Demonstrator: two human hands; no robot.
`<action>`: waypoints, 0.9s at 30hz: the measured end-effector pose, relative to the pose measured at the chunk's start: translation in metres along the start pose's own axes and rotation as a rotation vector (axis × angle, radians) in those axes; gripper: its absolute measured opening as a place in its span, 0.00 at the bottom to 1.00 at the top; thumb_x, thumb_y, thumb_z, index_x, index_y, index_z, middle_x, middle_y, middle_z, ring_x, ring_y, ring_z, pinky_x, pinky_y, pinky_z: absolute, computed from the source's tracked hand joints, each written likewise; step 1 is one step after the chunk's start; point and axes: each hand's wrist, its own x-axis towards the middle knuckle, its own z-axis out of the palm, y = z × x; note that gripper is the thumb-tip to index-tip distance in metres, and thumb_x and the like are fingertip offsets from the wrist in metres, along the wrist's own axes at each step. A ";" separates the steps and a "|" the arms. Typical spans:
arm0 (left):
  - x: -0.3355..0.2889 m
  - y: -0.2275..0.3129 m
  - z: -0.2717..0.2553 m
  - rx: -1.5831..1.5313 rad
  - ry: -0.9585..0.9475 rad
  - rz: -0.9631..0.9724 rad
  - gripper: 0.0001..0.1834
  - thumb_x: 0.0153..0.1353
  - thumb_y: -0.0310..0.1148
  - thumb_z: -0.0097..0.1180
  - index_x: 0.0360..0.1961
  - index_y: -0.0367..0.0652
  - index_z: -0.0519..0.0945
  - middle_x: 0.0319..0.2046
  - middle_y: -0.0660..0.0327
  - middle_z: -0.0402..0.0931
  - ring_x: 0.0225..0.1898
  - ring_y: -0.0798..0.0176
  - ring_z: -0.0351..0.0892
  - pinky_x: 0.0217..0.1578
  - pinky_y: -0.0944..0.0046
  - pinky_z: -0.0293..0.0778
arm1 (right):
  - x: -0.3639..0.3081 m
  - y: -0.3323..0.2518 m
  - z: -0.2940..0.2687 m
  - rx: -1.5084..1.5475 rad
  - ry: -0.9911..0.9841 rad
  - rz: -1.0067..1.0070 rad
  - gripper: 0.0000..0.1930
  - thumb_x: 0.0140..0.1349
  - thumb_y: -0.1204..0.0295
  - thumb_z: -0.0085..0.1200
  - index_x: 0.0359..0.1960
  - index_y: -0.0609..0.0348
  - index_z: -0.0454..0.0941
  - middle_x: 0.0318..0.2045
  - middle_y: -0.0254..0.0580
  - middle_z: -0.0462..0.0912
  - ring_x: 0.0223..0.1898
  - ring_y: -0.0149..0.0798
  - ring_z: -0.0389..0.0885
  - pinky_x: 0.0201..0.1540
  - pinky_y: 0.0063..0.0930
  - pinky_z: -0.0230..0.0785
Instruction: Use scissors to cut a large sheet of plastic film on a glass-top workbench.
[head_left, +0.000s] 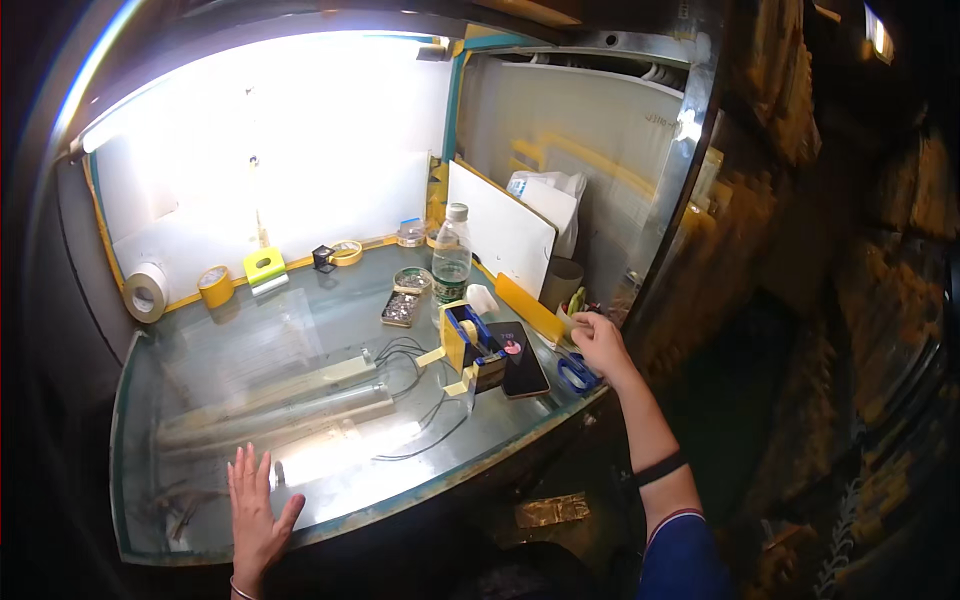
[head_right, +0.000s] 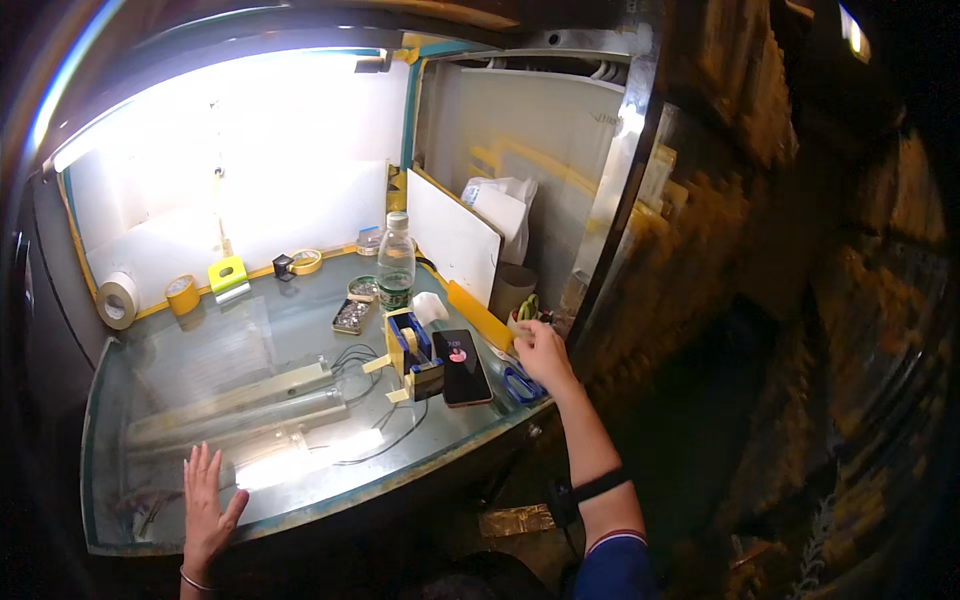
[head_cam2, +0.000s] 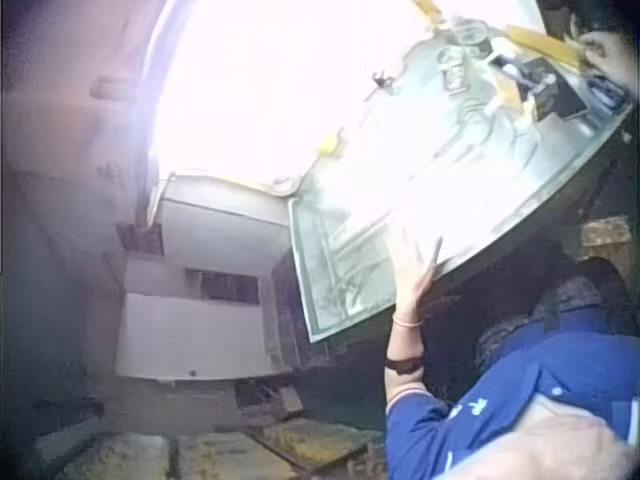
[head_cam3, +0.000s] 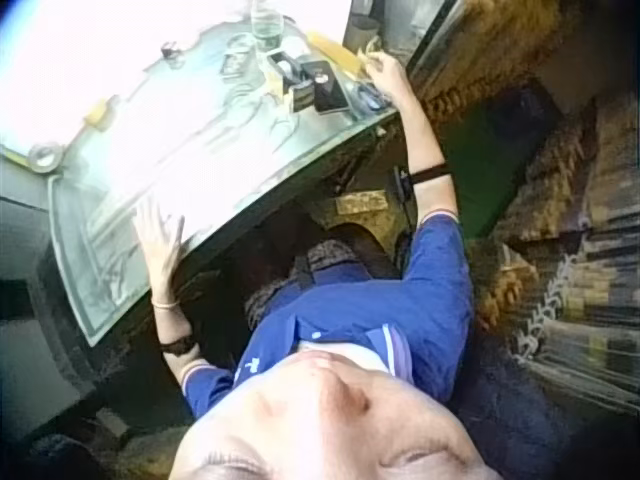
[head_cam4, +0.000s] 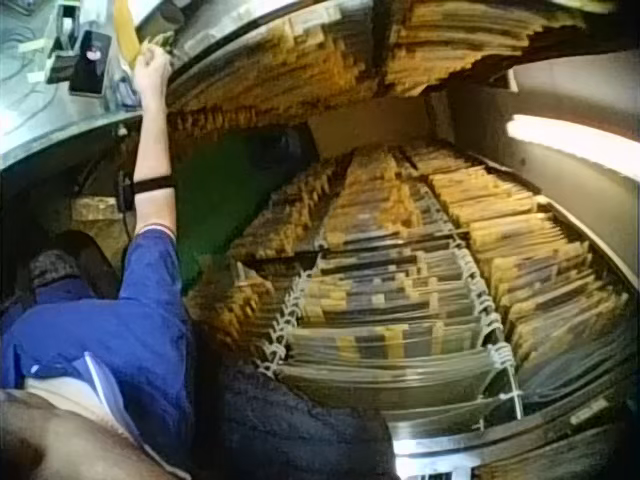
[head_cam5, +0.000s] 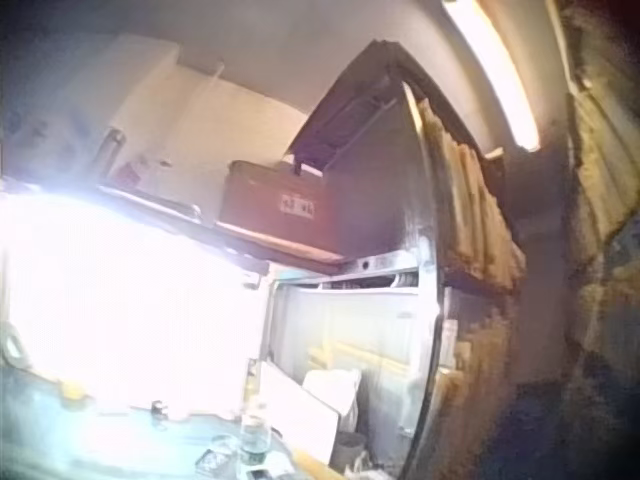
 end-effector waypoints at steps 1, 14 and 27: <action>0.003 0.004 0.003 -0.023 0.013 0.011 0.39 0.54 0.53 0.51 0.59 0.35 0.60 0.63 0.46 0.48 0.66 0.47 0.41 0.64 0.50 0.35 | 0.008 -0.002 -0.007 0.008 0.010 0.057 0.18 0.52 0.68 0.53 0.45 0.59 0.74 0.39 0.53 0.79 0.40 0.46 0.80 0.44 0.31 0.70; -0.003 -0.003 -0.002 -0.055 0.075 -0.006 0.40 0.52 0.58 0.51 0.56 0.35 0.64 0.60 0.42 0.53 0.65 0.45 0.44 0.64 0.51 0.39 | 0.068 0.011 0.032 0.341 -0.021 0.356 0.17 0.56 0.67 0.53 0.45 0.64 0.73 0.31 0.43 0.78 0.21 0.32 0.77 0.21 0.23 0.70; -0.001 -0.017 0.015 -0.006 0.136 0.068 0.43 0.52 0.64 0.46 0.58 0.37 0.63 0.60 0.40 0.50 0.65 0.44 0.43 0.64 0.50 0.38 | -0.043 -0.172 -0.021 0.888 0.099 -0.218 0.03 0.59 0.72 0.48 0.29 0.55 0.69 0.17 0.26 0.65 0.13 0.18 0.59 0.12 0.13 0.52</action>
